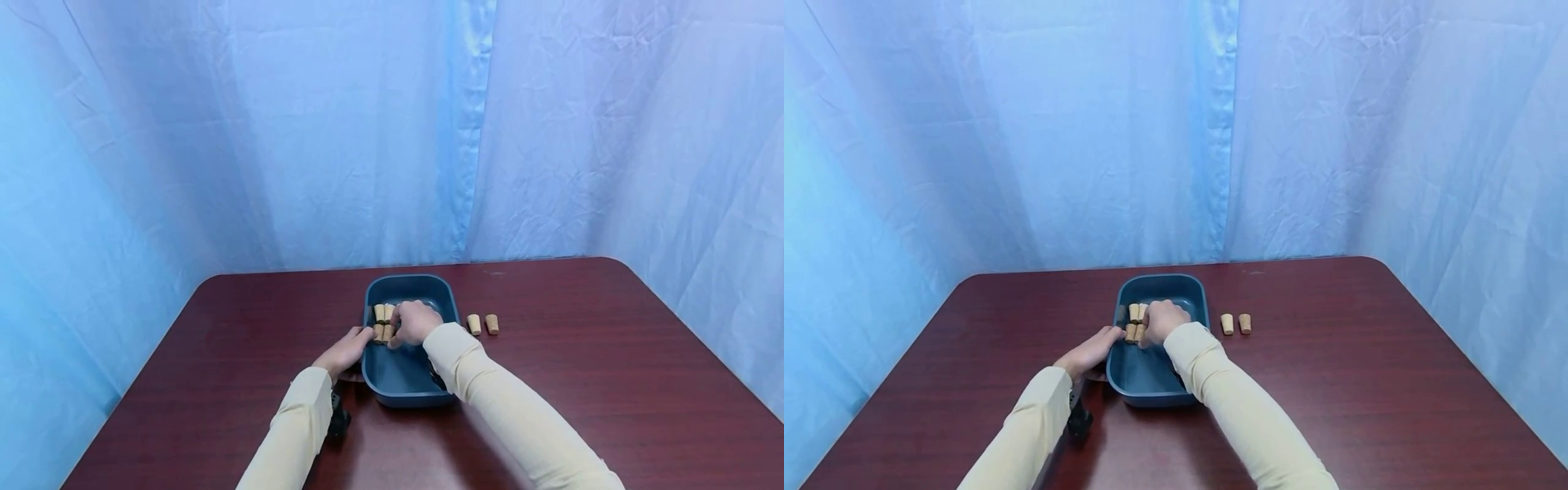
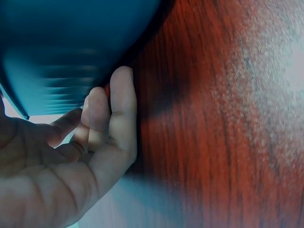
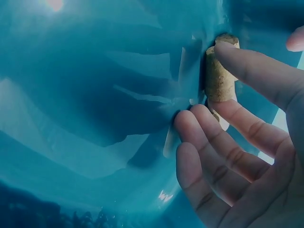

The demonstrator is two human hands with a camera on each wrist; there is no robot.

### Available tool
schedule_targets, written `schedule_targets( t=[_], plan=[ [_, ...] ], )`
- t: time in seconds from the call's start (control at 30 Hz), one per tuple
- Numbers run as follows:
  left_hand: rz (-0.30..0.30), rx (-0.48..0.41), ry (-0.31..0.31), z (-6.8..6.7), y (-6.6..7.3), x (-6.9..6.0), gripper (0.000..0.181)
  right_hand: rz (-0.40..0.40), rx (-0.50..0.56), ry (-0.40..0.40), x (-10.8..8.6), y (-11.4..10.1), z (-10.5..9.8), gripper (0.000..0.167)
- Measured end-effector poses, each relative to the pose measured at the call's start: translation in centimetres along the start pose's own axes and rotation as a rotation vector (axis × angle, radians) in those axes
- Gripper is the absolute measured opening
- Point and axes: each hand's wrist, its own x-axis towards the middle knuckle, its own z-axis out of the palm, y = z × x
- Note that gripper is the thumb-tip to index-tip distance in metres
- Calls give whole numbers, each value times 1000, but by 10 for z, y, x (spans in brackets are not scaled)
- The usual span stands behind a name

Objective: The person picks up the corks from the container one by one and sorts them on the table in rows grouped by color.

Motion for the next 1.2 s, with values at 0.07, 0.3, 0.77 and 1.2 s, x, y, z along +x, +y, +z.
schedule_targets(
  t=[0.07, 0.3, 0.77, 1.2],
  plan=[
    [0, 1, -2, 0, -1, 0, 62, -5, -7, -1, 0, 0, 1, 23],
    [-6, 0, -3, 3, -1, 0, 60, -9, -15, 6, -1, 1, 2, 19],
    [7, 5, 12, 4, 1, 0, 62, -45, 26, 51, -18, 2, -32, 10],
    [4, 18, 26, 3, -1, 3, 65, -54, 95, 109, -31, 20, -59, 33]
  ],
)
